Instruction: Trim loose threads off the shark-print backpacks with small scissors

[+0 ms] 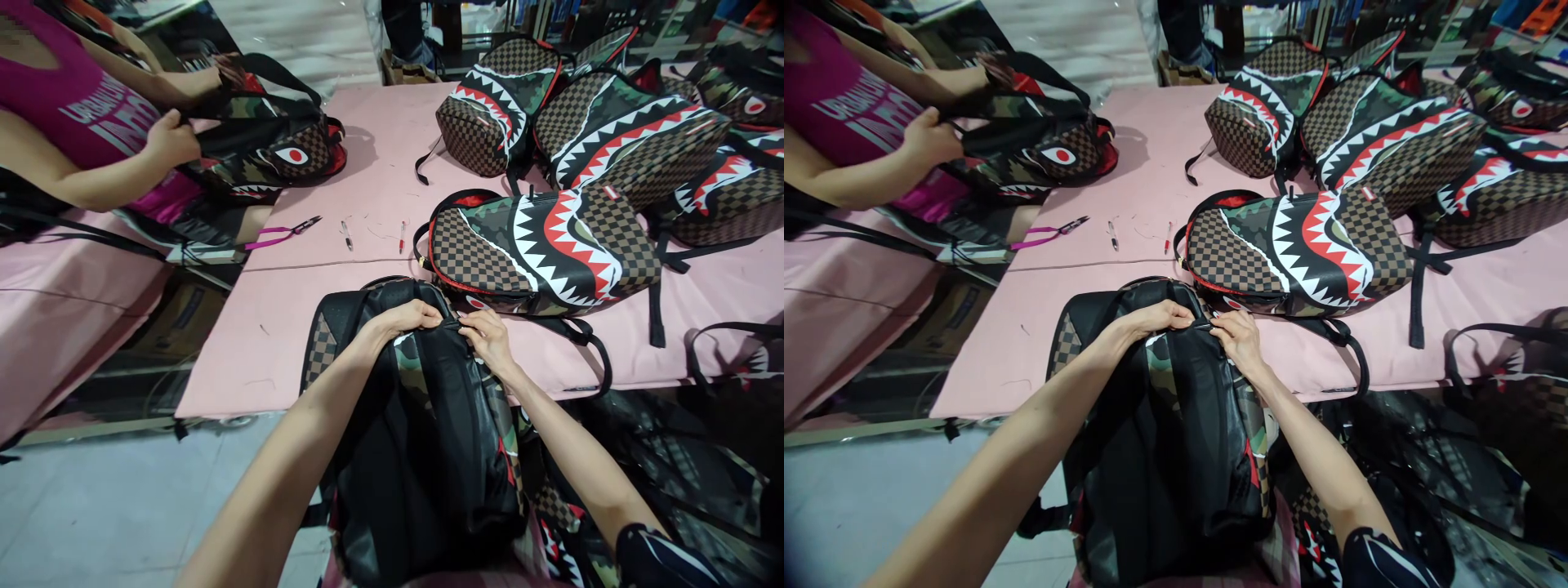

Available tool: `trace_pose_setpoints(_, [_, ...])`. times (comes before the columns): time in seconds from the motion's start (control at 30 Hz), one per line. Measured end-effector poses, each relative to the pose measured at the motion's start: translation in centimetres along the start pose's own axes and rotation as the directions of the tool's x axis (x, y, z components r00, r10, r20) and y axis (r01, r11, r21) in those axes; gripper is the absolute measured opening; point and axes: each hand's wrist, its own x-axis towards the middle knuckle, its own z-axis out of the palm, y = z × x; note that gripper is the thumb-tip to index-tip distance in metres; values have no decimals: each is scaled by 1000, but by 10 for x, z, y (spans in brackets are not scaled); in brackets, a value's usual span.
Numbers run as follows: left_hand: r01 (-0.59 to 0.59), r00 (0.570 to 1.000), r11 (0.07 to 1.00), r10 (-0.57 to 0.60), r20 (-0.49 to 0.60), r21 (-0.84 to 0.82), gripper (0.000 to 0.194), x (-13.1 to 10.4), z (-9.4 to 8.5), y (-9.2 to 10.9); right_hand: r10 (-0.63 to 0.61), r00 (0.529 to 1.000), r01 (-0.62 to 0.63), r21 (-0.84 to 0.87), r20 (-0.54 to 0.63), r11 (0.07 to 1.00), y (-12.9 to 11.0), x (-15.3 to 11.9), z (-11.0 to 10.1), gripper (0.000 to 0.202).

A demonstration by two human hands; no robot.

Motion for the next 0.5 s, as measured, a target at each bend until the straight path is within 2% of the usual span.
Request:
trace_pose_setpoints(0.27, [12, 1000, 1000, -12, -14, -3, 24, 1, -1, -1, -69, 997, 69, -17, 24, 997, -2, 4, -3, 14])
trace_pose_setpoints(0.5, [13, 1000, 1000, -13, -9, 7, 27, 1, -1, -1, -23, 999, 23, -6, 45, 1000, 0, 1, -2, 15])
